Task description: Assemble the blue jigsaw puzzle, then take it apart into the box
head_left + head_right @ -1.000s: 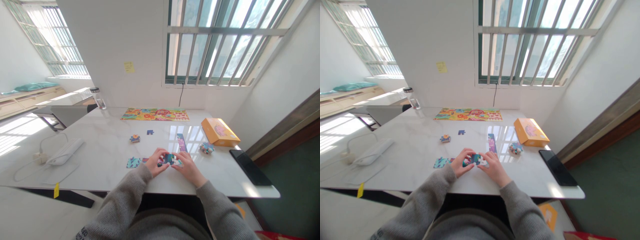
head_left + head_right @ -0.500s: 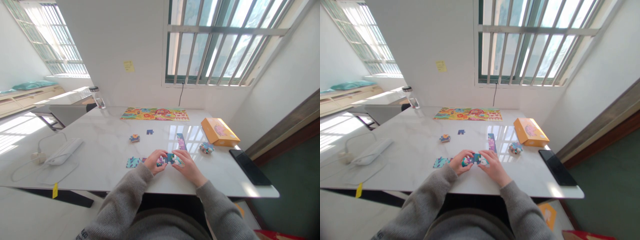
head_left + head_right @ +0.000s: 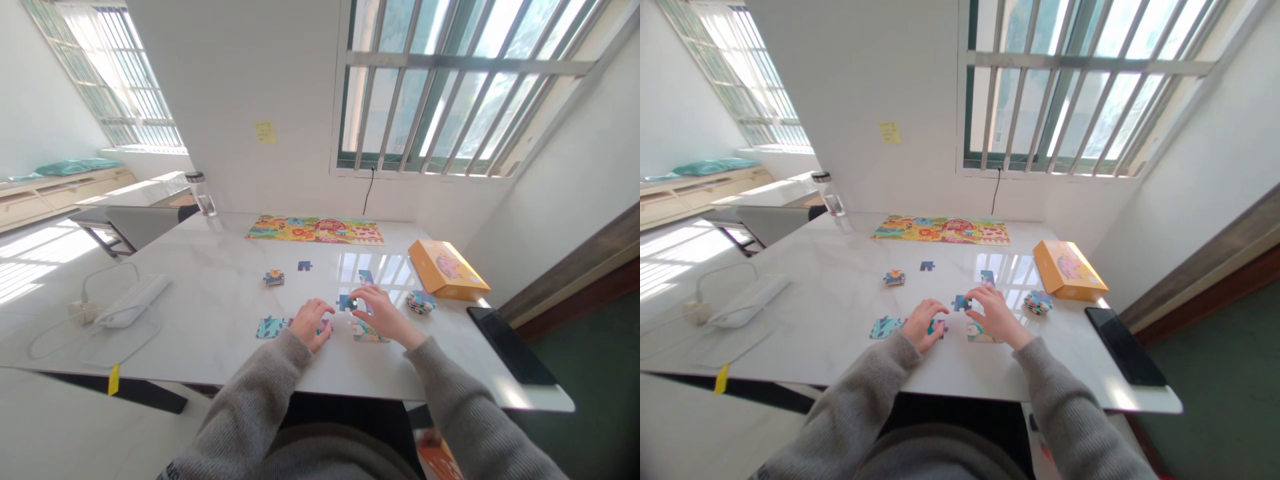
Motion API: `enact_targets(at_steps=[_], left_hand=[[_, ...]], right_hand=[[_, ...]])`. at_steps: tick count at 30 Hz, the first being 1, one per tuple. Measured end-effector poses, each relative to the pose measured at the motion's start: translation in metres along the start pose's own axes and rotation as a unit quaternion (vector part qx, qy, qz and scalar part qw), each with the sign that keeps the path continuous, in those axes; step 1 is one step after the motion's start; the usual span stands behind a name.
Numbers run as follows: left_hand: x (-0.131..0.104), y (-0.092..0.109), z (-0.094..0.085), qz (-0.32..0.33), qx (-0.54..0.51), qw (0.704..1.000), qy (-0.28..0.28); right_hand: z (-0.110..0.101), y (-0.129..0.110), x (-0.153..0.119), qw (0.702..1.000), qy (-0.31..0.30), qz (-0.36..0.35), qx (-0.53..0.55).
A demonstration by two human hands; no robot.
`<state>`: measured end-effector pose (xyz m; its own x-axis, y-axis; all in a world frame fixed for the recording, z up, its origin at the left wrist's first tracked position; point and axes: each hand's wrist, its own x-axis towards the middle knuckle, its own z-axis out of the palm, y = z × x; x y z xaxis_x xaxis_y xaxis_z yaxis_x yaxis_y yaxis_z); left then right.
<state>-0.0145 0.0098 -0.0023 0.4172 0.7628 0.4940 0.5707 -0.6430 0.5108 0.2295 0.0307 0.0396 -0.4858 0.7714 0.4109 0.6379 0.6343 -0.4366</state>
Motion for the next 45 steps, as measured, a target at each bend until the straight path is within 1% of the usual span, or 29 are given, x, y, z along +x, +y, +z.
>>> enact_targets(at_steps=[3, 7, 11, 14, 19, 22, 24, 25, 27, 30, 32, 34, 35, 38, 41, 45], left_hand=[[0.0, -0.001, 0.001, -0.011, 0.035, 0.999, -0.034], [-0.001, 0.0, 0.0, -0.021, 0.055, 0.997, -0.058], [-0.001, 0.003, -0.002, -0.026, 0.064, 0.995, -0.072], [0.0, 0.004, -0.004, -0.031, 0.06, 0.994, -0.083], [0.001, 0.006, -0.003, -0.026, 0.057, 0.995, -0.082], [0.0, 0.006, -0.005, -0.024, 0.05, 0.996, -0.073], [0.0, 0.003, -0.012, -0.022, 0.049, 0.997, -0.063], [0.001, -0.001, -0.018, -0.018, 0.052, 0.997, -0.056], [0.005, -0.015, -0.036, -0.009, 0.064, 0.997, -0.045], [0.017, -0.051, -0.071, -0.015, 0.097, 0.995, -0.01], [0.026, -0.079, -0.094, -0.047, 0.136, 0.99, -0.012], [0.034, -0.103, -0.112, -0.096, 0.191, 0.976, -0.032], [0.036, -0.113, -0.119, -0.116, 0.212, 0.969, -0.051], [0.04, -0.132, -0.129, -0.151, 0.258, 0.948, -0.107], [0.042, -0.141, -0.129, -0.17, 0.279, 0.933, -0.148], [0.043, -0.153, -0.126, -0.174, 0.278, 0.933, -0.147]], right_hand=[[0.004, 0.018, 0.032, 0.999, -0.017, 0.006, -0.034], [0.022, 0.042, 0.071, 0.996, -0.031, 0.043, -0.065], [0.039, 0.06, 0.093, 0.992, -0.039, 0.069, -0.096], [0.046, 0.067, 0.101, 0.991, -0.045, 0.075, -0.1], [0.047, 0.071, 0.105, 0.988, -0.064, 0.077, -0.119], [0.045, 0.069, 0.098, 0.986, -0.071, 0.059, -0.14], [0.042, 0.067, 0.089, 0.986, -0.065, 0.041, -0.15], [0.041, 0.066, 0.083, 0.986, -0.06, 0.032, -0.149], [0.037, 0.063, 0.068, 0.988, -0.058, 0.013, -0.144], [0.03, 0.06, 0.045, 0.989, -0.064, 0.007, -0.133], [0.027, 0.059, 0.032, 0.99, -0.06, 0.008, -0.124], [0.024, 0.058, 0.023, 0.992, -0.049, 0.012, -0.118], [0.024, 0.057, 0.02, 0.992, -0.042, 0.012, -0.115], [0.022, 0.056, 0.017, 0.994, -0.021, 0.01, -0.106], [0.021, 0.055, 0.017, 0.995, -0.013, 0.005, -0.099], [0.021, 0.054, 0.016, 0.995, -0.006, -0.001, -0.096]])
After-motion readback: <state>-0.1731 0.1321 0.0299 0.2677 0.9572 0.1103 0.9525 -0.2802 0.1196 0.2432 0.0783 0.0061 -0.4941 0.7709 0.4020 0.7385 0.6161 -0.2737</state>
